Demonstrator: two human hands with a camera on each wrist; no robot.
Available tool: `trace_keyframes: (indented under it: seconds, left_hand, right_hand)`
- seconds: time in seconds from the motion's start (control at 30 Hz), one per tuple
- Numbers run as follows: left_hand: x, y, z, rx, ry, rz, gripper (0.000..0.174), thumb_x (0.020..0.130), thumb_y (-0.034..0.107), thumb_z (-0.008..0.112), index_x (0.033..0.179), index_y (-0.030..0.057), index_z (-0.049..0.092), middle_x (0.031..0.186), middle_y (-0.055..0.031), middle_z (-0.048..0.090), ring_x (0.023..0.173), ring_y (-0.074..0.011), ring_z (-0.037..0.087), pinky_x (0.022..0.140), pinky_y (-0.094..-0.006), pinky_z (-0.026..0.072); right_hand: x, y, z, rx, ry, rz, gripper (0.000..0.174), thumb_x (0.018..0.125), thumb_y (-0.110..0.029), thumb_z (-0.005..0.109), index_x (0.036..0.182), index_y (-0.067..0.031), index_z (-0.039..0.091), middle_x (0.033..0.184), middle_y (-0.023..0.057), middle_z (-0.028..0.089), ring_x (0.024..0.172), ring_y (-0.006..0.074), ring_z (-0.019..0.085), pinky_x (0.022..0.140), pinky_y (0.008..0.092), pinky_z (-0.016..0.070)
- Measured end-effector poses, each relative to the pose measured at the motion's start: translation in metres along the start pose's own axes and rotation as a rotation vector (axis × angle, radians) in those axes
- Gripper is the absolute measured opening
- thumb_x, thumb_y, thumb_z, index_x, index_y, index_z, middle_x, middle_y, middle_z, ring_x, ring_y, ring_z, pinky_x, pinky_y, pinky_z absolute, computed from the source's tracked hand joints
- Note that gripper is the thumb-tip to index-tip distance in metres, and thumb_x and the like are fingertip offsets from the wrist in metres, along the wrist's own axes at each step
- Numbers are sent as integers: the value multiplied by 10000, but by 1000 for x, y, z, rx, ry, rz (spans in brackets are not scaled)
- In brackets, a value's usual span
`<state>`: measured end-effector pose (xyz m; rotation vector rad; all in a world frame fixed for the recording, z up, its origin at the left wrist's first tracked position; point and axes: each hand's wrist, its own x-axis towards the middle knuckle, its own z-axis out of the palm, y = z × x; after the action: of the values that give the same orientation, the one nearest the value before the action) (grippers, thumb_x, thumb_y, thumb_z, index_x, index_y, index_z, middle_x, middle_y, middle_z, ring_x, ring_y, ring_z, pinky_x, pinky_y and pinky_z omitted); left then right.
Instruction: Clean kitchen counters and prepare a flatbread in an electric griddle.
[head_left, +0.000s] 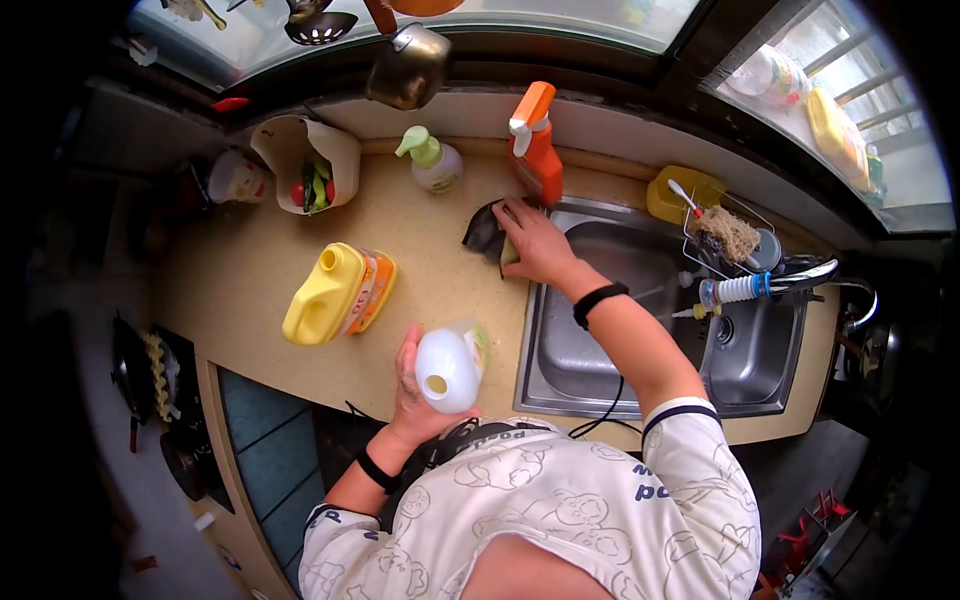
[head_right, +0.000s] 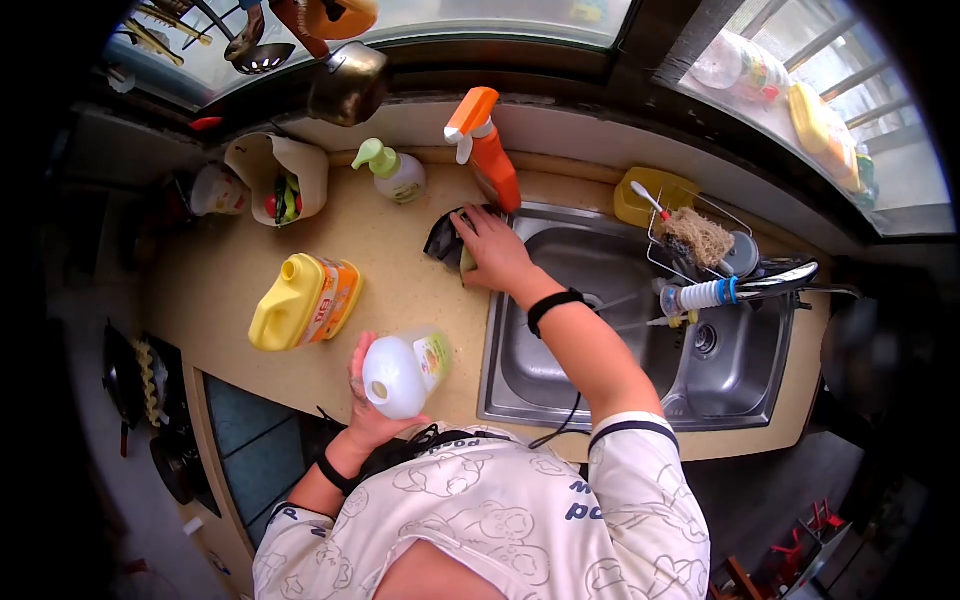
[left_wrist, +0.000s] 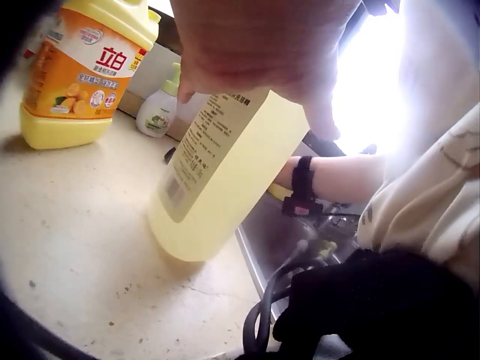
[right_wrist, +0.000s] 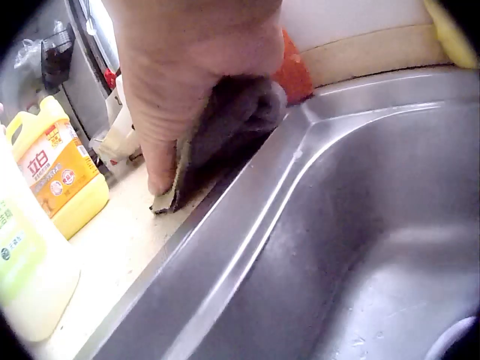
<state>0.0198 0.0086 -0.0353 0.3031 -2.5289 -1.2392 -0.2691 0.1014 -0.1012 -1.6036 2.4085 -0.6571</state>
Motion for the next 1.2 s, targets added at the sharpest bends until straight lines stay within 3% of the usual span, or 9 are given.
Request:
trace_keyframes:
  seconds: [0.23,0.53,0.67,0.73,0.8,0.87,0.97,1.07,1.2]
  left_hand:
    - [10,4,2,-90,29,1,1150,522,263,858,1368,49,109,1393,-212,237,1225,-343,348,1026,-414,305]
    - [6,7,-10,-74,78,-128,1014,609,38,699,1396,68,60,1408,-200,225,1273,-300,318,1016,-397,340]
    - [-8,7,-5,-104,104,-157,992,610,65,713,1382,32,91,1399,-212,247,1279,-329,306,1052,-403,270]
    - [-14,12,-4,-108,77,-156,1014,608,79,729,1387,32,81,1413,-214,227,1281,-336,303,1058,-402,258]
    - [-17,17,-4,-115,93,-168,1039,593,99,753,1389,31,88,1404,-214,242,1277,-336,306,1057,-397,260]
    - [-21,21,-2,-123,108,-183,1065,579,119,778,1391,29,94,1394,-213,257,1273,-336,309,1056,-393,262]
    - [-14,34,-1,20,155,-350,946,513,199,842,1289,31,327,1262,-171,421,1156,-305,434,952,-378,377]
    - [-5,37,-1,154,37,-433,894,527,213,836,1256,26,353,1208,-168,463,1103,-315,473,934,-389,389]
    - [-5,33,7,87,317,-222,842,563,243,801,1248,17,367,1155,-171,506,1049,-317,519,886,-374,422]
  right_hand:
    - [14,0,18,70,-2,54,594,560,-115,733,1125,-96,552,1288,120,449,1177,290,439,960,368,394]
    - [-56,-45,24,-6,-17,-175,562,544,-102,713,1088,-89,575,1219,107,512,1148,266,472,947,359,404]
    - [-69,-70,16,288,-90,145,513,591,-167,741,1054,-34,563,1060,139,596,996,256,574,845,331,462]
    - [-66,-81,1,872,-190,723,487,652,-213,750,1053,-15,557,990,146,621,930,234,600,832,307,453]
    - [-68,-96,-6,1066,-45,615,521,671,-246,765,1083,-10,550,949,133,633,893,195,600,827,293,444]
    - [-61,-129,-41,1174,142,158,527,682,-103,757,1140,-7,515,1014,84,593,962,156,551,866,298,435]
    - [-57,-168,-53,784,286,-164,549,655,-129,761,1145,-42,527,1057,85,583,1029,194,539,892,309,418]
    - [-48,-172,-45,797,241,-33,532,650,-145,760,1125,-43,543,1061,87,586,993,195,554,871,301,424]
    - [-37,-149,-16,1406,39,226,326,764,-160,667,1035,-5,572,963,81,627,894,159,574,787,285,454]
